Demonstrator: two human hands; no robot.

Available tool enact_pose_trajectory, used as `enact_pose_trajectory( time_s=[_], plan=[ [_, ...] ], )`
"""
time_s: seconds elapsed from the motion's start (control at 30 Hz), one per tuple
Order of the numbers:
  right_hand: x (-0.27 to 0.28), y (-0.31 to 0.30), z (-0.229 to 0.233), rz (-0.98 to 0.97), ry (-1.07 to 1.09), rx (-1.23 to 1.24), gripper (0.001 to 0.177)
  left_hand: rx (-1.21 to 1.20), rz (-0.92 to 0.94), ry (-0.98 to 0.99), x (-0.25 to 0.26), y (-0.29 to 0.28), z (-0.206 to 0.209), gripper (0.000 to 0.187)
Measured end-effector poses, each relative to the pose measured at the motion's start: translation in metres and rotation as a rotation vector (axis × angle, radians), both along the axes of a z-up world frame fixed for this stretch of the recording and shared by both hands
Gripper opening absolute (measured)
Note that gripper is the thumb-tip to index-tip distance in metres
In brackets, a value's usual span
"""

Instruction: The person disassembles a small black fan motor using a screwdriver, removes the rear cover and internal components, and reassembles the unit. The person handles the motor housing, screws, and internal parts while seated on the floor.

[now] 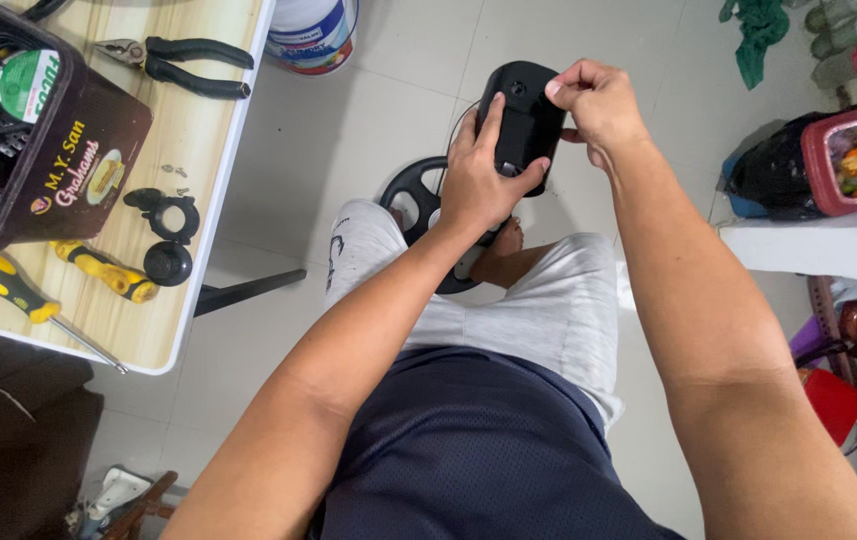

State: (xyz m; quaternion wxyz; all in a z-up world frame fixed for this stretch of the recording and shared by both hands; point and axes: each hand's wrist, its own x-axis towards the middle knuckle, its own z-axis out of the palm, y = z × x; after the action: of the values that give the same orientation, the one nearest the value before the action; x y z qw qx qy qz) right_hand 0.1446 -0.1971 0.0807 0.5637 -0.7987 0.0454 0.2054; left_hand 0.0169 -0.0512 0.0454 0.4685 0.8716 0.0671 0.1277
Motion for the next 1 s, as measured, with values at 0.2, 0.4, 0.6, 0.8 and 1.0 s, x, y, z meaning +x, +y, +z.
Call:
enact_pose_trajectory(
  time_s=[0.2, 0.4, 0.6, 0.8, 1.0],
  plan=[
    [0.000, -0.003, 0.000, 0.122, -0.126, -0.065, 0.007, 0.026, 0.017, -0.013, 0.002, 0.001, 0.002, 0.103],
    [0.004, -0.014, 0.011, 0.171, -0.210, -0.064, 0.018, 0.040, -0.021, 0.049, 0.001, 0.006, 0.008, 0.104],
    [-0.002, -0.018, 0.030, 0.514, -0.675, -0.321, 0.036, 0.008, -0.051, 0.072, -0.001, 0.010, 0.009, 0.105],
    [-0.004, 0.014, 0.040, 0.515, -0.812, -0.416, 0.024, 0.037, -0.014, 0.022, -0.007, 0.009, 0.011, 0.109],
    [-0.040, 0.068, 0.055, 0.511, -0.839, -0.286, 0.007, 0.136, 0.002, -0.155, -0.039, 0.041, 0.034, 0.087]
  ],
)
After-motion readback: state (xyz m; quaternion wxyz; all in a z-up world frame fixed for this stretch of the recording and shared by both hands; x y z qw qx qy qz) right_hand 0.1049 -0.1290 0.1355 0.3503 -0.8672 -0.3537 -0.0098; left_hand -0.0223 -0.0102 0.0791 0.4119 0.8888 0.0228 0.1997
